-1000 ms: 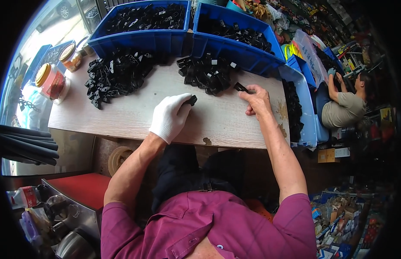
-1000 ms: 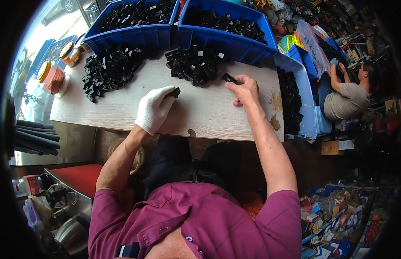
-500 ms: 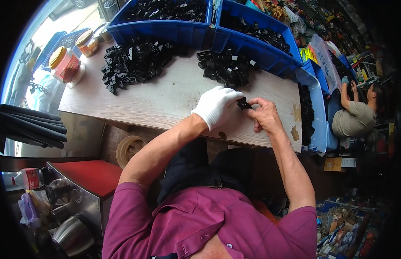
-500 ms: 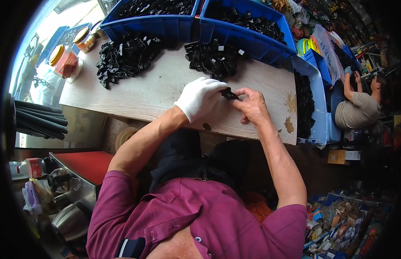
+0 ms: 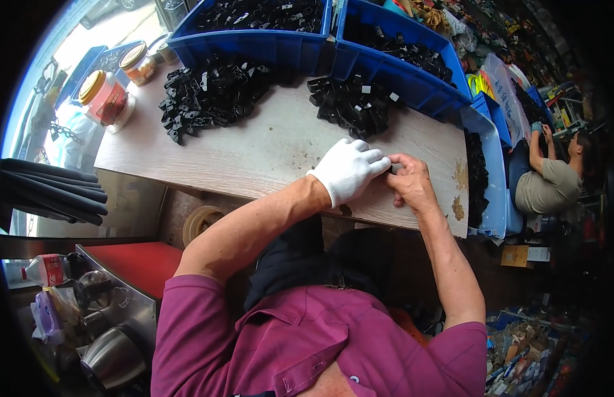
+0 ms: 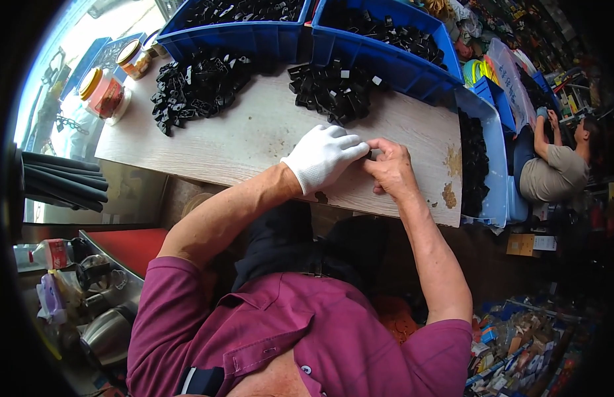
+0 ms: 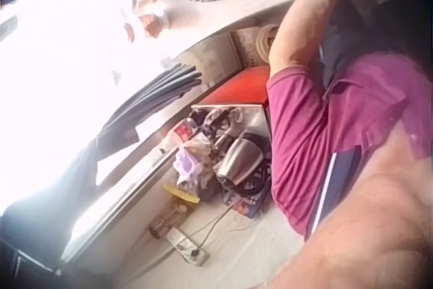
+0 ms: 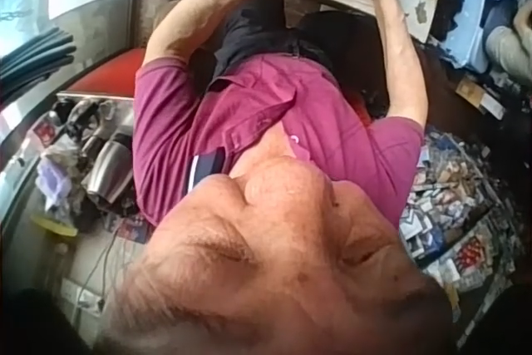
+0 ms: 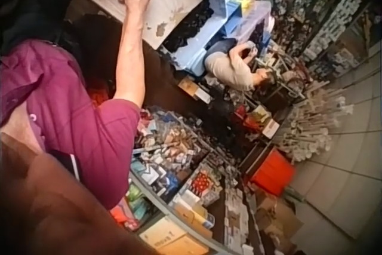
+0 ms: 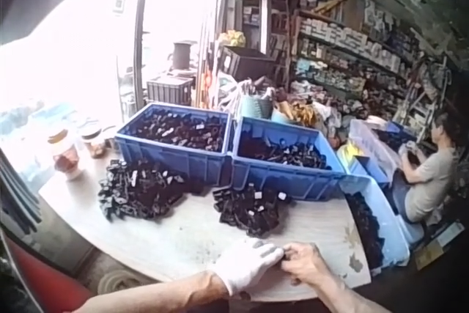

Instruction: Picking up small black plastic components from a table and placing them into blue sorting bins.

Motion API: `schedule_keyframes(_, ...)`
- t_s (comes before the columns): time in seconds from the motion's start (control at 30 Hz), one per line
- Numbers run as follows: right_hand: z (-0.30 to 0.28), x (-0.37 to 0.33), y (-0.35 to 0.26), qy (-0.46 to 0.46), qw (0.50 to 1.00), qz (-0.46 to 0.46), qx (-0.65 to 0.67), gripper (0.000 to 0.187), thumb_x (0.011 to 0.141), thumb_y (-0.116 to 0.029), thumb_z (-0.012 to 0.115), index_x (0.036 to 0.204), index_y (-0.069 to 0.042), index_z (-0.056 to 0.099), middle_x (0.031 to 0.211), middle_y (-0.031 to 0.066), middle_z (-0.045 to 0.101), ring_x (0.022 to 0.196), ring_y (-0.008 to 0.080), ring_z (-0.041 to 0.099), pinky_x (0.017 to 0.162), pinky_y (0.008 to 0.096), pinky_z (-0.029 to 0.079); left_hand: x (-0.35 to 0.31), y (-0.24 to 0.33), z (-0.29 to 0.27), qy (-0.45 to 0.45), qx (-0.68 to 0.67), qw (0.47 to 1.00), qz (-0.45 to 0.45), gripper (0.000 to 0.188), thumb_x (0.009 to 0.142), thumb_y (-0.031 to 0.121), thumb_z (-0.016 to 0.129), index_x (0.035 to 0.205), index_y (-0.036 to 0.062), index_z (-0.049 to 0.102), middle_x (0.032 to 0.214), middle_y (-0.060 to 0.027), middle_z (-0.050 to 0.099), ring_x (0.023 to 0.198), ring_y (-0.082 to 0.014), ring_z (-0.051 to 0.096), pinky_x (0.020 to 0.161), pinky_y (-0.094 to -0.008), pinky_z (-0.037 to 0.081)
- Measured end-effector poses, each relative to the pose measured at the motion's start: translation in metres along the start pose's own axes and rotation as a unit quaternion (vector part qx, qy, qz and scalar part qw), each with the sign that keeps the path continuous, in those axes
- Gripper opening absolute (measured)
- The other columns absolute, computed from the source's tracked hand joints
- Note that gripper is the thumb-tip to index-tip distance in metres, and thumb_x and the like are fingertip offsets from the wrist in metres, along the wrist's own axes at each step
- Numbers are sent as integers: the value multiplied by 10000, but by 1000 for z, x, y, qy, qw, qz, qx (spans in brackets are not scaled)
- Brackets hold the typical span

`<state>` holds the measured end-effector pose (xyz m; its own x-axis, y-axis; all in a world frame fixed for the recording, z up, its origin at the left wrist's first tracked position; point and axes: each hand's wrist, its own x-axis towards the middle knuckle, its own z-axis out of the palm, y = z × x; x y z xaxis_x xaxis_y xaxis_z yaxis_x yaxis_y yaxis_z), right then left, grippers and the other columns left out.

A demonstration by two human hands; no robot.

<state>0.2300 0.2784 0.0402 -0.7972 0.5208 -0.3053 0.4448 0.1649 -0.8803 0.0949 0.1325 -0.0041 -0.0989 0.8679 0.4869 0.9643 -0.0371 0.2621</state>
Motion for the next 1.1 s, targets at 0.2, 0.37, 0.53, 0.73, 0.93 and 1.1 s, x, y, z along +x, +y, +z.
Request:
schedule_keyframes(0.2,1,-2,-3,0,1000,1,-18,274,827,-32,715,1098,-1,702,545,-30,522,399,72,459,371,253,396,-6,7,-4,28,-5,999,-14,358,812,163,681,1169,130,671,1096,-40,687,1029,-291,655,811,-427,535)
schedule_keyframes(0.37,1,-2,2,16,1000,-15,-11,280,832,-87,768,1080,5,677,555,-34,520,399,72,454,364,250,383,-9,-12,-31,135,-11,989,-58,326,826,46,656,1147,100,671,1142,-68,693,1051,-326,647,855,-437,544)
schedule_keyframes(0.53,4,-2,6,35,999,-36,6,310,837,-139,809,1062,11,658,557,-36,508,388,68,431,352,248,371,-5,-110,-72,153,242,933,-220,270,850,73,642,1111,104,703,1072,-78,698,997,-332,654,822,-434,547)
schedule_keyframes(0.73,6,-1,9,49,997,-28,52,349,822,-171,843,1055,1,649,536,-35,504,369,59,415,332,247,347,-25,-146,-52,87,355,916,-164,311,832,139,636,1125,87,725,1089,-77,705,1112,-307,597,940,-444,453)
schedule_keyframes(0.93,3,0,14,61,996,-34,53,316,826,-179,841,1014,-7,654,545,-36,511,366,51,413,324,235,350,-48,-101,-59,120,288,944,-105,229,824,115,665,1049,83,699,1064,-79,673,1068,-299,597,931,-438,464)
schedule_keyframes(1.1,2,2,19,59,995,-51,67,308,840,-179,838,1019,-5,657,547,-34,524,365,41,417,321,221,360,-64,-94,-72,153,176,966,-113,214,807,88,714,1021,73,714,1084,-92,686,1036,-322,619,866,-454,523)
